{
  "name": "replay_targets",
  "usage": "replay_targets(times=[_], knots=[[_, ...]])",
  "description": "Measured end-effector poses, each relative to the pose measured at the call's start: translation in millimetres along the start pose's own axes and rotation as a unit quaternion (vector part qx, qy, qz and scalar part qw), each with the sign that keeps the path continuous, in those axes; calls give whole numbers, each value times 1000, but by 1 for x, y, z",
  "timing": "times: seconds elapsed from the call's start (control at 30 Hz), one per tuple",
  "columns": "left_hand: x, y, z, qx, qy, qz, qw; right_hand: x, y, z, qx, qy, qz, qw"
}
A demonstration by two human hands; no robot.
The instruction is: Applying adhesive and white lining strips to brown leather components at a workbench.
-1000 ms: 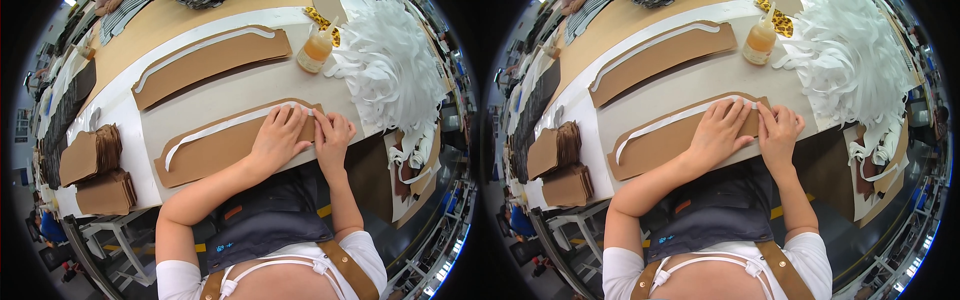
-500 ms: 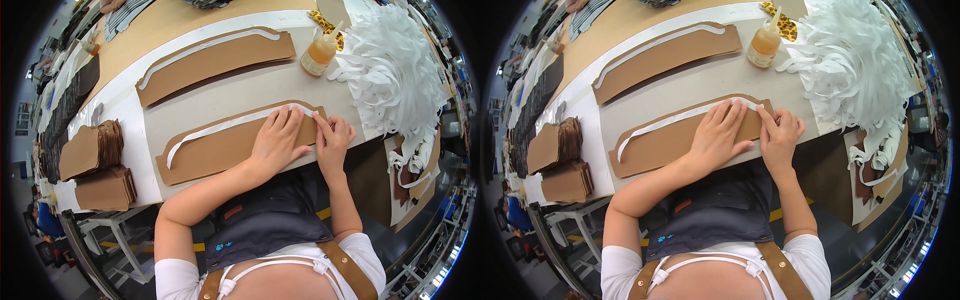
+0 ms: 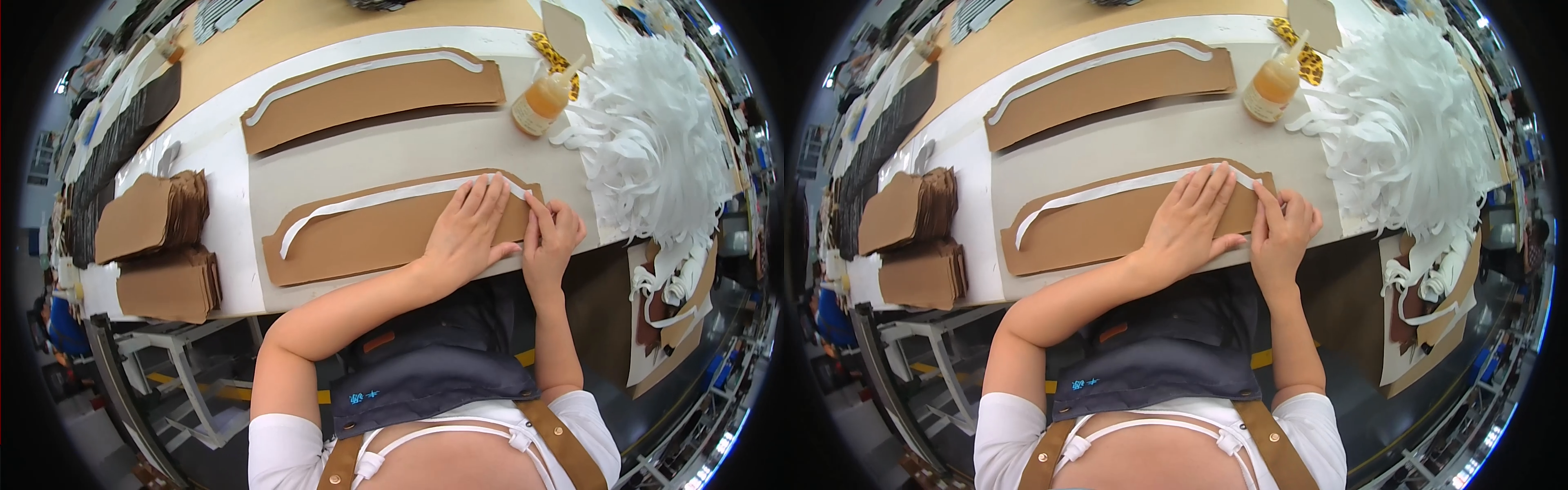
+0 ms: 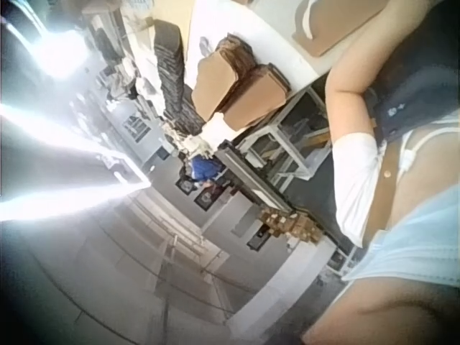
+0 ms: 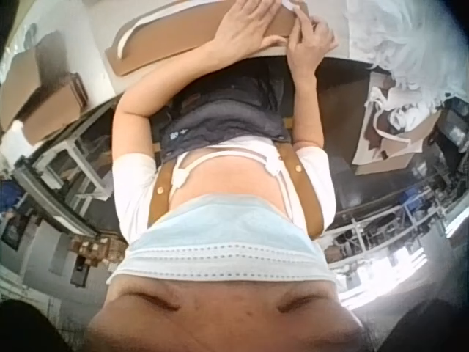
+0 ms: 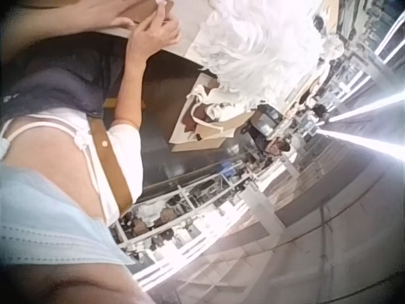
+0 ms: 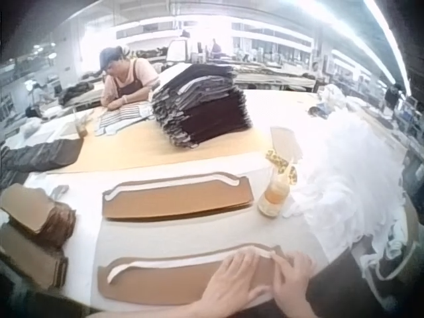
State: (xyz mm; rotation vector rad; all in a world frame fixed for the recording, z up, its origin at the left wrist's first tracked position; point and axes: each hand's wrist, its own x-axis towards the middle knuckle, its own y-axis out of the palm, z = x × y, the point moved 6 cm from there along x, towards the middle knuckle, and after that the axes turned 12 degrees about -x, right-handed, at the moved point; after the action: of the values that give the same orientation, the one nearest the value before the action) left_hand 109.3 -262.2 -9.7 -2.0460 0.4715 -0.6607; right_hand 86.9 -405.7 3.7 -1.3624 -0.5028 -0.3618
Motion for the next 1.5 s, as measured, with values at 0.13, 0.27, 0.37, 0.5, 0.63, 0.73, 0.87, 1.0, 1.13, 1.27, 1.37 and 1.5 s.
replay_targets(times=[0.13, 0.27, 0.37, 0.5, 0.63, 0.73, 0.87, 1.0, 1.13, 1.27, 1.37, 1.5], knots=[[-19, -13, 6, -54, -4, 17, 998, -3, 0, -3, -14, 4, 4, 1000], [-59, -39, 30, -62, -68, 5, 996, -3, -2, -5, -9, 8, 15, 1000], [-90, -60, 40, -49, -107, 24, 993, -1, -7, -1, 11, 19, 24, 999], [-126, -97, 56, -34, -157, -47, 986, 15, -16, 29, 66, -22, 37, 997], [-155, -144, 86, 78, -265, -189, 942, 27, 2, 93, 212, -161, 127, 956], [-162, -156, 100, 104, -272, -203, 935, 32, 10, 139, 252, -233, 153, 927], [-165, -155, 112, 103, -296, -198, 929, 30, 19, 165, 245, -287, 147, 914], [-165, -154, 115, 107, -281, -208, 931, 32, 22, 169, 237, -289, 141, 917], [-160, -159, 112, 72, -249, -247, 934, 36, 18, 175, 226, -293, 146, 917], [-164, -154, 120, -5, -244, -244, 939, 39, 19, 185, 257, -296, 150, 908], [-162, -157, 117, -48, -231, -263, 935, 39, 20, 193, 266, -302, 156, 902], [-172, -153, 127, -293, -311, -288, 857, 40, 23, 198, 269, -308, 164, 898]])
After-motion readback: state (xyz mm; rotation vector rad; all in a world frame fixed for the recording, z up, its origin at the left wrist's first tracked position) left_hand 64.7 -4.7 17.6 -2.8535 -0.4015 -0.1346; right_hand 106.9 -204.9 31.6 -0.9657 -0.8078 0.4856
